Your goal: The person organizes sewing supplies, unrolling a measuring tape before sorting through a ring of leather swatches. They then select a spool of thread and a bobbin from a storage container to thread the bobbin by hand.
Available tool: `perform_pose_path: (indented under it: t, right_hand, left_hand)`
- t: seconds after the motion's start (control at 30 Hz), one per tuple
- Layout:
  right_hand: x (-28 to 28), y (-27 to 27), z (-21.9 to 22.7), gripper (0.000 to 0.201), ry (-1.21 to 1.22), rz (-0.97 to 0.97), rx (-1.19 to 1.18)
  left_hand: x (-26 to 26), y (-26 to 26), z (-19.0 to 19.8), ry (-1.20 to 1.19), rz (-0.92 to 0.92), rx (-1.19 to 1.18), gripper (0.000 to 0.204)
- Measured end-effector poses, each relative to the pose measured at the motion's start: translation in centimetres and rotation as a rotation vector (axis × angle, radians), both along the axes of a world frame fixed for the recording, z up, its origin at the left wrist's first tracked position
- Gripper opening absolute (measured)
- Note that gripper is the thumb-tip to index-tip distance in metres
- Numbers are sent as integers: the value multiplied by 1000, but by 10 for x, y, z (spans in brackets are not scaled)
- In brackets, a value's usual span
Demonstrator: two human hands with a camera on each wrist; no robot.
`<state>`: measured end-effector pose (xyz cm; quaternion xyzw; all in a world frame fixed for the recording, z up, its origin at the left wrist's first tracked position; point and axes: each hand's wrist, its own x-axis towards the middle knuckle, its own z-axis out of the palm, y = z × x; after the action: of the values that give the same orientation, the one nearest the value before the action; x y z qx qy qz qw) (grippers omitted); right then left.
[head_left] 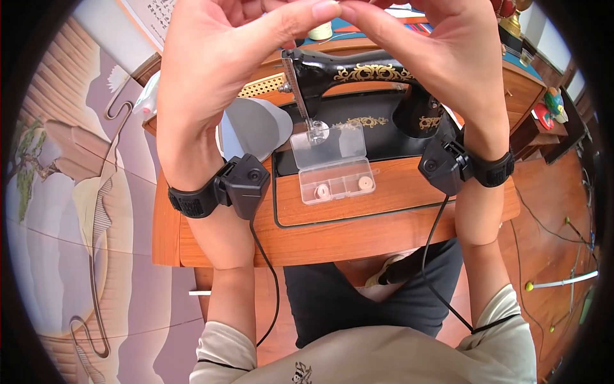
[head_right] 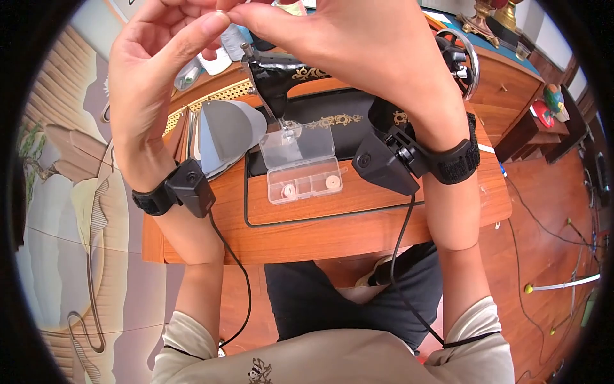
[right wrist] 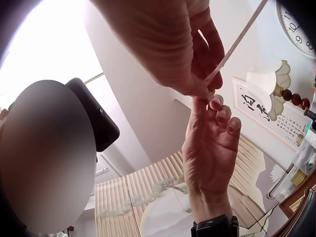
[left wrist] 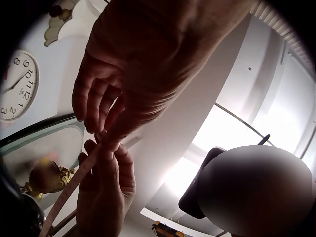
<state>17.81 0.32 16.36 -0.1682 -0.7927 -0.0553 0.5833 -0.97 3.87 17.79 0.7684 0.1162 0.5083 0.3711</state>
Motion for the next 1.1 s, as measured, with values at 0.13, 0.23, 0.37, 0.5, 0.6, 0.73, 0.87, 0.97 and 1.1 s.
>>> perform_pose_path:
  t: [0.13, 0.23, 0.37, 0.5, 0.6, 0.73, 0.87, 0.97, 1.1]
  right_hand:
    - [-1, -7, 3, 11, 1, -65, -76]
    - [1, -5, 3, 12, -12, -97, -67]
    - [-4, -13, 6, 11, 54, -88, -158]
    - [-8, -17, 5, 13, 1, -106, -143]
    - [-25, -25, 2, 21, 121, -352, -110]
    - [-12, 3, -28, 9, -19, -99, -357]
    - [-11, 10, -84, 11, -126, -103, -459]
    - [-11, 7, -118, 13, -153, -111, -556]
    - [-7, 9, -140, 13, -182, -77, -634]
  left_hand:
    - [-2, 4, 1, 57, -52, -80, 23]
    - [-1, 8, -1, -9, -141, -72, 22]
    - [-2, 7, 1, 28, -98, -97, 21]
    - [-3, 0, 3, -2, -199, -202, 18]
    - [6, 20, -22, -111, -176, -180, 37]
    - [-7, 28, -54, -46, -291, -251, 18]
    - [-16, 23, -113, 19, -242, -417, 20]
    - [-17, 21, -147, 78, -242, -512, 22]
    - [-16, 25, -169, 146, -189, -469, 19]
